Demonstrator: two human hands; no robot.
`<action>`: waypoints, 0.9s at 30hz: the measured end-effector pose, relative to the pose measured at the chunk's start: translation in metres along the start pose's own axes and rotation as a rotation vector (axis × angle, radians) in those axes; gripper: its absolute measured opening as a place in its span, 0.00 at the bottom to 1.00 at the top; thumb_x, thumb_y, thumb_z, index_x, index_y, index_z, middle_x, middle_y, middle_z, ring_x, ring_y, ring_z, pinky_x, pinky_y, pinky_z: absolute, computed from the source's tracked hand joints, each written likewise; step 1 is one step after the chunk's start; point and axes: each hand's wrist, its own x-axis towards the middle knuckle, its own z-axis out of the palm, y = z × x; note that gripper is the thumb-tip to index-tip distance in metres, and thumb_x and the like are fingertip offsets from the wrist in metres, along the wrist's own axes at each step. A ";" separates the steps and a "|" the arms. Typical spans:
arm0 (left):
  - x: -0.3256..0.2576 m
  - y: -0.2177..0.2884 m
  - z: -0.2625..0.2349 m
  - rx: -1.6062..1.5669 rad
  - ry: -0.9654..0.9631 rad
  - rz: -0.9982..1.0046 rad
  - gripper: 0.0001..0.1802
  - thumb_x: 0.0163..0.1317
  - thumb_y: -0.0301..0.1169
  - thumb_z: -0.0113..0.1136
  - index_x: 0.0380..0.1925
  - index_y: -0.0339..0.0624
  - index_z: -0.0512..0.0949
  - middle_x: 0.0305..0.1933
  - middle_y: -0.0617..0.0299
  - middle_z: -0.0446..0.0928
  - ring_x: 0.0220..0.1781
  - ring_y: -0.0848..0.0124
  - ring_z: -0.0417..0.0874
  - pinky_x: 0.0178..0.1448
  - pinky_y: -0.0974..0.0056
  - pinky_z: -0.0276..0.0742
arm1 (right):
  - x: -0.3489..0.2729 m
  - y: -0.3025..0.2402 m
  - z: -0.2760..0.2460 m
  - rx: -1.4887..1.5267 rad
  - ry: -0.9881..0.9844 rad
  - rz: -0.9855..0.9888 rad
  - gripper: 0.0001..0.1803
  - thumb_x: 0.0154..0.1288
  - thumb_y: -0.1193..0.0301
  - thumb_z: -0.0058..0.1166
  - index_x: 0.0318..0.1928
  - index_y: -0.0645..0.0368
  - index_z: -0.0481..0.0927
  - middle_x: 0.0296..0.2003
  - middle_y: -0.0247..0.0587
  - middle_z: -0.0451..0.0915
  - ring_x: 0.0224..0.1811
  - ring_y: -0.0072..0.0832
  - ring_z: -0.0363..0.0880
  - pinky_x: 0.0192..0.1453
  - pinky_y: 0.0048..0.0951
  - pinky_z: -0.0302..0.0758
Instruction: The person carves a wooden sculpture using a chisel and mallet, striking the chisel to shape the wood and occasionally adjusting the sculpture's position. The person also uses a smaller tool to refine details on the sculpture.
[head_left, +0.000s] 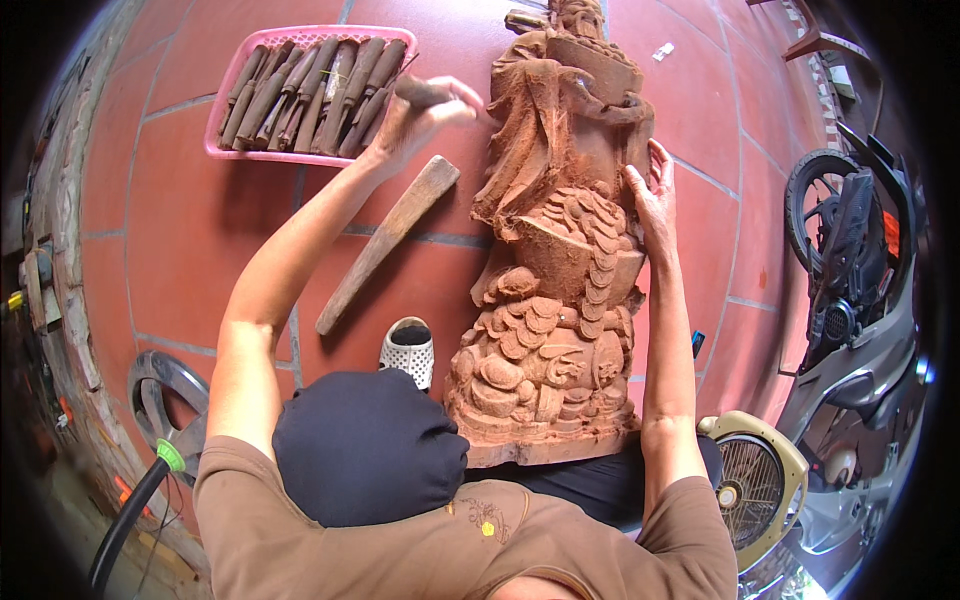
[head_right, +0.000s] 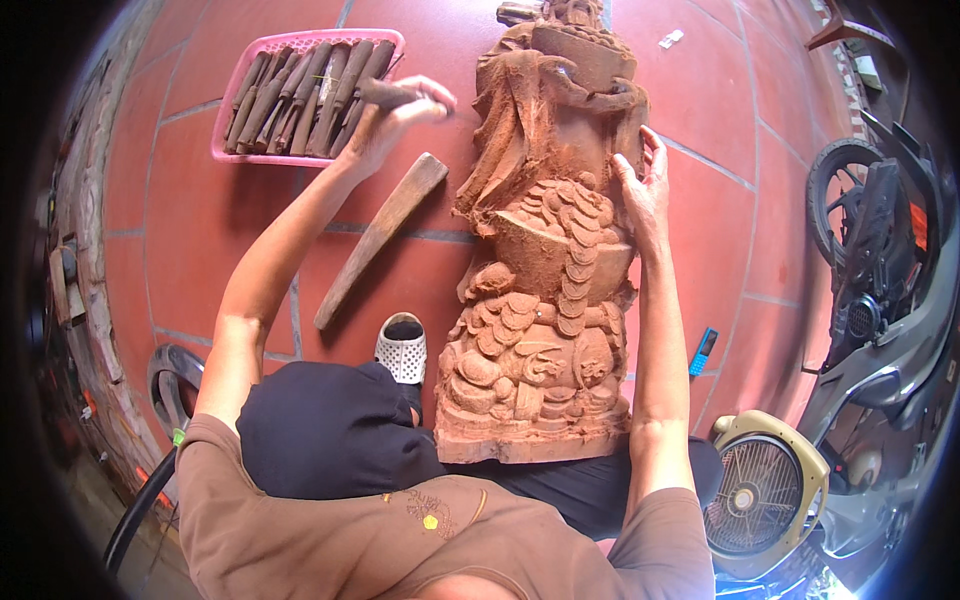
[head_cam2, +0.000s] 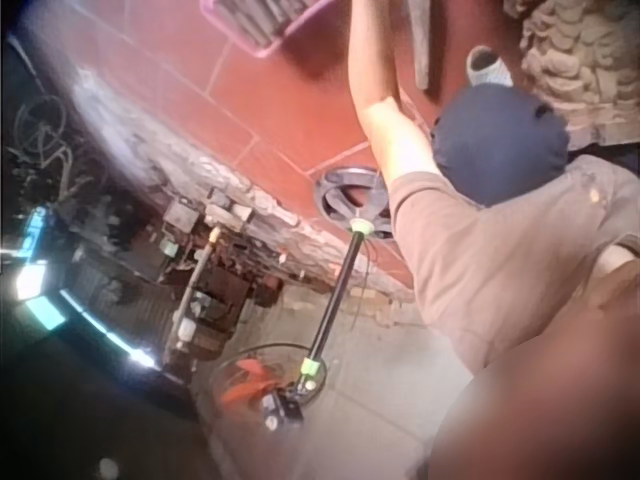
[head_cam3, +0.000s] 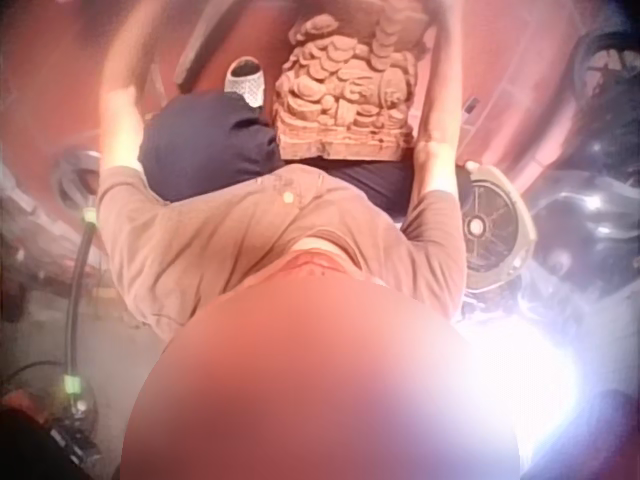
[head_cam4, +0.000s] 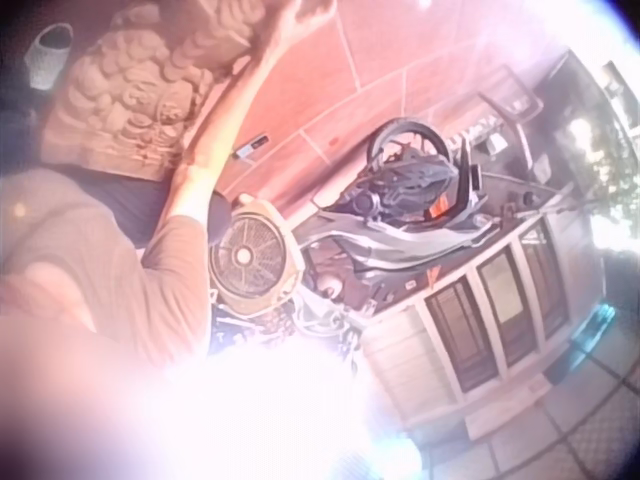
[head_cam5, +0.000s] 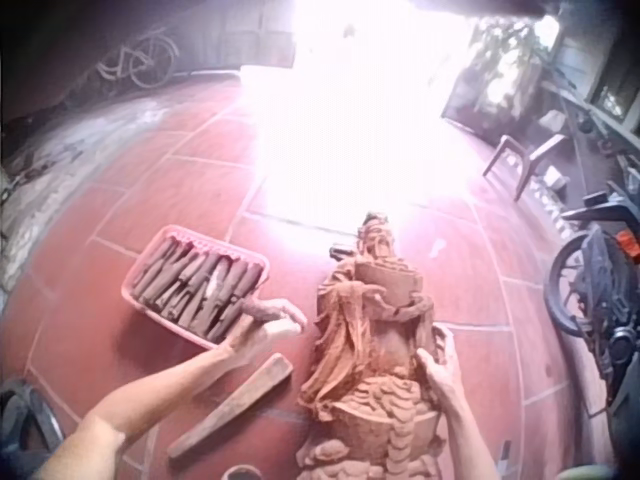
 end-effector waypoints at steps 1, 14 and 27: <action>0.007 0.005 0.007 -0.118 0.076 0.072 0.06 0.58 0.25 0.63 0.34 0.38 0.86 0.39 0.63 0.84 0.39 0.77 0.81 0.46 0.70 0.77 | -0.001 0.005 -0.003 0.014 0.000 -0.003 0.34 0.68 0.71 0.58 0.71 0.58 0.60 0.70 0.49 0.62 0.74 0.38 0.58 0.76 0.38 0.56; 0.026 0.007 0.008 0.151 0.117 0.302 0.04 0.60 0.24 0.62 0.34 0.38 0.84 0.37 0.64 0.84 0.35 0.77 0.82 0.38 0.69 0.79 | 0.003 0.000 0.001 0.035 -0.019 -0.039 0.34 0.67 0.71 0.58 0.71 0.58 0.60 0.70 0.50 0.61 0.75 0.40 0.56 0.77 0.40 0.53; 0.022 0.011 0.016 0.365 0.114 0.551 0.06 0.57 0.23 0.63 0.35 0.41 0.82 0.39 0.60 0.84 0.43 0.71 0.85 0.47 0.66 0.82 | 0.000 -0.001 0.002 -0.060 0.030 -0.040 0.34 0.66 0.69 0.59 0.70 0.56 0.62 0.68 0.50 0.65 0.72 0.41 0.61 0.75 0.42 0.58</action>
